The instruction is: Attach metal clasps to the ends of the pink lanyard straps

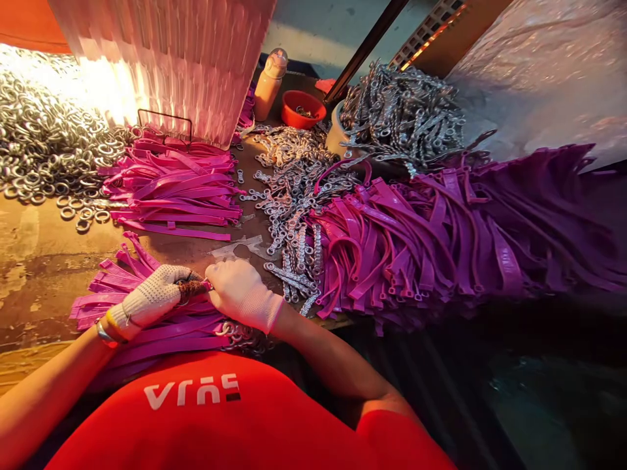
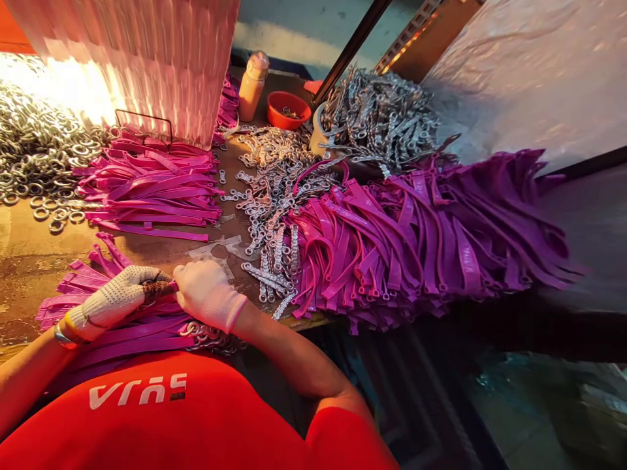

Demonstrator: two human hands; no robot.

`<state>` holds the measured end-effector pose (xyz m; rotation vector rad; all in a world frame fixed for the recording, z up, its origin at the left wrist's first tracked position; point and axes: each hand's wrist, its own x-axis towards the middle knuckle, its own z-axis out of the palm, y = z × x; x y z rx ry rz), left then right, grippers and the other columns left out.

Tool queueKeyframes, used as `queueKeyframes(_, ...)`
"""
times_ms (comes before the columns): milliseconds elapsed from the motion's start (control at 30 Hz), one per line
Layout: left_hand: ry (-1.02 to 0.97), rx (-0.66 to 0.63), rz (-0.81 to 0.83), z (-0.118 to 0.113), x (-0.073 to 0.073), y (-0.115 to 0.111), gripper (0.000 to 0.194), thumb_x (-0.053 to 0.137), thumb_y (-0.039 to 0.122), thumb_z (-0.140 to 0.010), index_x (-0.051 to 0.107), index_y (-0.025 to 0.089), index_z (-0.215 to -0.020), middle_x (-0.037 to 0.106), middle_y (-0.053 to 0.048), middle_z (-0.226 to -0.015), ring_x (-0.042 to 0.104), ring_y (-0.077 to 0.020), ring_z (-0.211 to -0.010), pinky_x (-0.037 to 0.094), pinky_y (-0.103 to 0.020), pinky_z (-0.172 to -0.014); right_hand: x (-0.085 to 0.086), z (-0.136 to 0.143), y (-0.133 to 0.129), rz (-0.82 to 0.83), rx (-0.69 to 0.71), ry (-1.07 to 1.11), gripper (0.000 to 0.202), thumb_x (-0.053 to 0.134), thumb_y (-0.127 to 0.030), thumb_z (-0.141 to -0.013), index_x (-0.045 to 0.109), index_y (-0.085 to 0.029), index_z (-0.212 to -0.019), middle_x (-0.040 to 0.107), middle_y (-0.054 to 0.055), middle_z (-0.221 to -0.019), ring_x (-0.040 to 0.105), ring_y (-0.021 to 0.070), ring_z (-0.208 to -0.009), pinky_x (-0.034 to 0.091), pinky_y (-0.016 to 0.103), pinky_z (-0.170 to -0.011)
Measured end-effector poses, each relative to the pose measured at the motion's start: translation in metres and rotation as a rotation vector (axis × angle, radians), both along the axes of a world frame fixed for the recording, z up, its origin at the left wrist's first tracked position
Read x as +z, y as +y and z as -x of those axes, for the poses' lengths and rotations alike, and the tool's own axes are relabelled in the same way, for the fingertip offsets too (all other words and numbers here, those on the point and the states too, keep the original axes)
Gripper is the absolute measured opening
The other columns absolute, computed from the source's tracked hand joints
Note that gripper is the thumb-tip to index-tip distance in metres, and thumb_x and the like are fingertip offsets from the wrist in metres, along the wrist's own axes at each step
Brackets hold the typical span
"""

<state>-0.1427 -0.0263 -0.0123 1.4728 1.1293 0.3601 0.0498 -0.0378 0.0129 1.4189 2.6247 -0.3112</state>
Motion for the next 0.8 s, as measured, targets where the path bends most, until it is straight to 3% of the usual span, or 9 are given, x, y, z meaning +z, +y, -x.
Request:
queueKeyframes(233,-0.084,0.018,0.052,0.001,-0.003,0.0,0.024,0.072,0.039,-0.079,0.076,0.015,-0.079,0.069,-0.001,-0.076,0.055,-0.015,-0.069,0.045,-0.023,-0.063,0.0,0.003,-0.005,0.034,0.098,-0.009,0.027,0.048,-0.032,-0.097,0.063,-0.011,-0.103,0.072,0.015,-0.09,0.069,0.028,-0.08,0.044,0.035,-0.067)
queueKeyframes(400,-0.327,0.453,0.24,0.005,-0.003,0.001,0.028,0.07,0.036,-0.085,0.074,0.014,-0.103,0.058,0.003,-0.059,0.045,-0.0081,-0.046,0.033,-0.017,-0.042,0.005,-0.03,0.006,-0.027,0.057,0.107,0.042,0.048,-0.056,-0.1,0.067,-0.019,-0.106,0.071,0.011,-0.103,0.062,0.0267,-0.099,0.041,0.036,-0.082)
queueKeyframes(500,-0.473,0.688,0.48,0.001,0.011,0.0,0.018,0.057,0.018,-0.09,0.07,0.011,-0.1,0.063,-0.002,-0.063,0.052,-0.0094,-0.044,0.031,-0.016,-0.035,-0.009,-0.073,0.026,-0.104,-0.147,-0.014,0.024,0.051,-0.032,-0.101,0.067,-0.02,-0.115,0.07,0.011,-0.113,0.057,0.026,-0.106,0.037,0.036,-0.086)
queueKeyframes(567,-0.527,0.796,0.607,-0.004,0.019,-0.001,0.021,0.048,0.01,-0.09,0.068,0.01,-0.097,0.07,-0.008,-0.073,0.06,-0.0123,-0.049,0.032,-0.016,-0.033,-0.024,-0.102,0.039,-0.093,-0.169,-0.175,0.021,0.058,-0.022,-0.095,0.068,-0.016,-0.113,0.069,0.014,-0.114,0.055,0.029,-0.109,0.035,0.037,-0.085)
queueKeyframes(667,-0.579,0.826,0.647,-0.008,0.021,-0.004,0.025,0.047,0.008,-0.089,0.069,0.009,-0.1,0.074,-0.012,-0.08,0.067,-0.0154,-0.056,0.036,-0.016,-0.034,-0.043,-0.132,0.053,-0.111,-0.122,-0.235,0.028,0.052,-0.012,-0.095,0.067,-0.017,-0.118,0.07,0.014,-0.114,0.054,0.03,-0.109,0.032,0.039,-0.086)
queueKeyframes(800,-0.535,0.684,0.593,-0.008,0.013,-0.012,0.028,0.066,0.013,-0.081,0.074,0.009,-0.107,0.077,-0.013,-0.088,0.067,-0.0144,-0.064,0.042,-0.015,-0.041,-0.051,-0.142,0.06,-0.134,-0.193,-0.091,0.027,0.049,-0.011,-0.094,0.072,-0.016,-0.108,0.072,0.015,-0.103,0.055,0.0312,-0.105,0.034,0.042,-0.089)
